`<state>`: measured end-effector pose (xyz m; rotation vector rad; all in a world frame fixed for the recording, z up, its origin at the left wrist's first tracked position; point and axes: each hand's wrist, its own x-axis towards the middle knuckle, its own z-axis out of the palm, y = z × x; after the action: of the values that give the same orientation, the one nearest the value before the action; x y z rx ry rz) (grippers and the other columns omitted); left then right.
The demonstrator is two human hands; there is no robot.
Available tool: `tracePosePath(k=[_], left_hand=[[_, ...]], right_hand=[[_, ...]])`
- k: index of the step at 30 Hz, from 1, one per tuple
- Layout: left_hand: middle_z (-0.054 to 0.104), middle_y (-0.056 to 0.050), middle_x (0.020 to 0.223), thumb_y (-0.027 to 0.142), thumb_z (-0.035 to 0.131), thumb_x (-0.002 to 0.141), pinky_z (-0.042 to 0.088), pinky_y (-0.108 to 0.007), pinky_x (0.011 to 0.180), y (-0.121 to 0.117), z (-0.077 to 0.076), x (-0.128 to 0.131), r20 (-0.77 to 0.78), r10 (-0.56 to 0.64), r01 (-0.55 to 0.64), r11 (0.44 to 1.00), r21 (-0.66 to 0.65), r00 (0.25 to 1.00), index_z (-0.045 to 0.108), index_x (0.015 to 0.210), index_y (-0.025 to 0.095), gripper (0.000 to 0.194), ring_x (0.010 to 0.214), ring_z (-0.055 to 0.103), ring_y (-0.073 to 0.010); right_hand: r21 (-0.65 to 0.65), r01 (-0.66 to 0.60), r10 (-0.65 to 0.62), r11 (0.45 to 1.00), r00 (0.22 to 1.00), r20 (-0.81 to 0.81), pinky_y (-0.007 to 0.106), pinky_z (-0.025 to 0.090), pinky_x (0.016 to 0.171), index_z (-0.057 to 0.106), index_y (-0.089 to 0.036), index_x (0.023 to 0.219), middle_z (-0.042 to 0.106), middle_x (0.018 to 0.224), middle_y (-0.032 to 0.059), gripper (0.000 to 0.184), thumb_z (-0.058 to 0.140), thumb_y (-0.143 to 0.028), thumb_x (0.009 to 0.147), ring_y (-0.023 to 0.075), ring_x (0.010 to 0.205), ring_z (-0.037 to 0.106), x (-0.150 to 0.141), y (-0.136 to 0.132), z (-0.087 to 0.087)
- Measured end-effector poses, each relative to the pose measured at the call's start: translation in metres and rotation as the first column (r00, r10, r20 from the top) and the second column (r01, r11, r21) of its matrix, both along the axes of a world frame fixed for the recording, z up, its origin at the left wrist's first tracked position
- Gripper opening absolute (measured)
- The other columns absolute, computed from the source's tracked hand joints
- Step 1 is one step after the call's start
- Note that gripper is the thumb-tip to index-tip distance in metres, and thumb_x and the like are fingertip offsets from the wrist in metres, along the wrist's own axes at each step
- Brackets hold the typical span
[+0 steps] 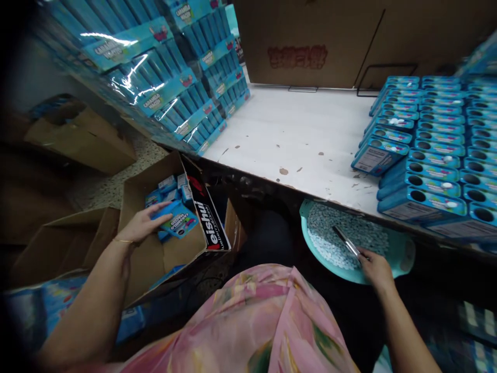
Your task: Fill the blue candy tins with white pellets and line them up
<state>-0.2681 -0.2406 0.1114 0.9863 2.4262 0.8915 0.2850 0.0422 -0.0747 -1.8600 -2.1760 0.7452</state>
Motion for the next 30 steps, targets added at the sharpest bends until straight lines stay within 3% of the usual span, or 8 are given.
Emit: tracePosePath(k=[3, 6, 12, 16, 19, 22, 25, 30], left_hand=[[0.059, -0.006, 0.105, 0.05, 0.062, 0.058, 0.049, -0.035, 0.078, 0.031, 0.036, 0.04, 0.022, -0.112, 0.104, 0.971, 0.214, 0.993, 0.05, 0.114, 0.02, 0.065, 0.092, 0.056, -0.0217], [0.058, -0.007, 0.108, 0.042, 0.065, 0.059, 0.048, -0.034, 0.08, 0.061, 0.039, 0.082, 0.133, -0.284, 0.238, 0.927, 0.289, 0.949, 0.048, 0.118, 0.021, 0.064, 0.094, 0.055, -0.0221], [0.063, -0.009, 0.1, 0.037, 0.05, 0.073, 0.049, -0.036, 0.076, 0.124, -0.04, 0.153, 0.559, -0.502, 0.507, 0.847, 0.162, 0.66, 0.05, 0.117, 0.018, 0.048, 0.086, 0.06, -0.0216], [0.061, -0.005, 0.108, 0.031, 0.047, 0.074, 0.045, -0.037, 0.084, 0.14, -0.084, 0.172, 0.318, -0.735, 0.759, 0.648, 0.067, 0.599, 0.056, 0.109, 0.024, 0.037, 0.096, 0.057, -0.0206], [0.047, -0.004, 0.126, 0.017, 0.042, 0.073, 0.035, -0.037, 0.095, 0.132, -0.089, 0.168, 0.076, -0.888, 0.891, 0.45, -0.057, 0.453, 0.056, 0.108, 0.029, 0.04, 0.114, 0.044, -0.0197], [0.024, -0.004, 0.139, 0.008, 0.046, 0.061, 0.028, -0.045, 0.099, 0.117, -0.087, 0.163, 0.008, -0.961, 0.941, 0.268, -0.207, 0.275, 0.034, 0.127, 0.031, 0.071, 0.126, 0.024, -0.0247], [0.015, -0.003, 0.142, 0.006, 0.047, 0.056, 0.021, -0.055, 0.098, 0.105, -0.091, 0.165, -0.115, -0.966, 0.906, 0.259, -0.335, 0.234, 0.013, 0.133, 0.032, 0.088, 0.129, 0.01, -0.0285], [0.022, -0.001, 0.14, 0.007, 0.044, 0.064, 0.019, -0.056, 0.098, 0.111, -0.1, 0.168, -0.215, -0.956, 0.889, 0.269, -0.371, 0.199, 0.031, 0.127, 0.037, 0.071, 0.128, 0.016, -0.0276]], right_hand=[[-0.064, 0.0, 0.0, 0.998, 1.0, 0.003, 0.028, 0.045, 0.068, 0.067, -0.017, 0.093, 0.067, 0.09, 0.0092, 0.036, 0.046, -0.029, 0.067, 0.0236, 0.086, 0.06, -0.006, -0.003, 0.007], [-0.058, -0.014, 0.014, 0.998, 1.0, -0.004, 0.027, 0.044, 0.072, 0.066, -0.017, 0.096, 0.067, 0.093, 0.0085, 0.036, 0.044, -0.026, 0.068, 0.022, 0.088, 0.06, -0.01, -0.008, 0.015], [-0.057, -0.036, 0.036, 0.998, 0.999, 0.002, 0.026, 0.042, 0.075, 0.064, -0.019, 0.101, 0.066, 0.096, 0.0073, 0.037, 0.042, -0.02, 0.072, 0.02, 0.091, 0.058, -0.018, -0.016, 0.031], [-0.087, -0.031, 0.037, 0.996, 0.997, 0.067, 0.025, 0.041, 0.075, 0.062, -0.02, 0.103, 0.064, 0.1, 0.0069, 0.037, 0.04, -0.018, 0.074, 0.0194, 0.093, 0.057, -0.017, -0.015, 0.047], [-0.038, -0.022, 0.031, 0.999, 0.966, 0.258, 0.027, 0.042, 0.073, 0.061, -0.022, 0.105, 0.063, 0.101, 0.0098, 0.037, 0.037, -0.015, 0.076, 0.0211, 0.091, 0.057, -0.011, -0.01, 0.065], [0.01, -0.058, 0.05, 0.998, 0.922, 0.384, 0.031, 0.042, 0.071, 0.06, -0.014, 0.102, 0.061, 0.099, 0.017, 0.037, 0.032, -0.009, 0.078, 0.0235, 0.088, 0.058, -0.011, -0.005, 0.075], [-0.029, -0.092, 0.096, 0.995, 0.925, 0.368, 0.036, 0.04, 0.075, 0.059, -0.004, 0.098, 0.059, 0.098, 0.0234, 0.036, 0.028, -0.007, 0.079, 0.0269, 0.092, 0.055, -0.026, -0.005, 0.068], [-0.138, -0.132, 0.161, 0.982, 0.961, 0.227, 0.032, 0.037, 0.083, 0.061, -0.01, 0.097, 0.06, 0.102, 0.0158, 0.032, 0.035, -0.009, 0.078, 0.0222, 0.098, 0.053, -0.066, -0.012, 0.035]])
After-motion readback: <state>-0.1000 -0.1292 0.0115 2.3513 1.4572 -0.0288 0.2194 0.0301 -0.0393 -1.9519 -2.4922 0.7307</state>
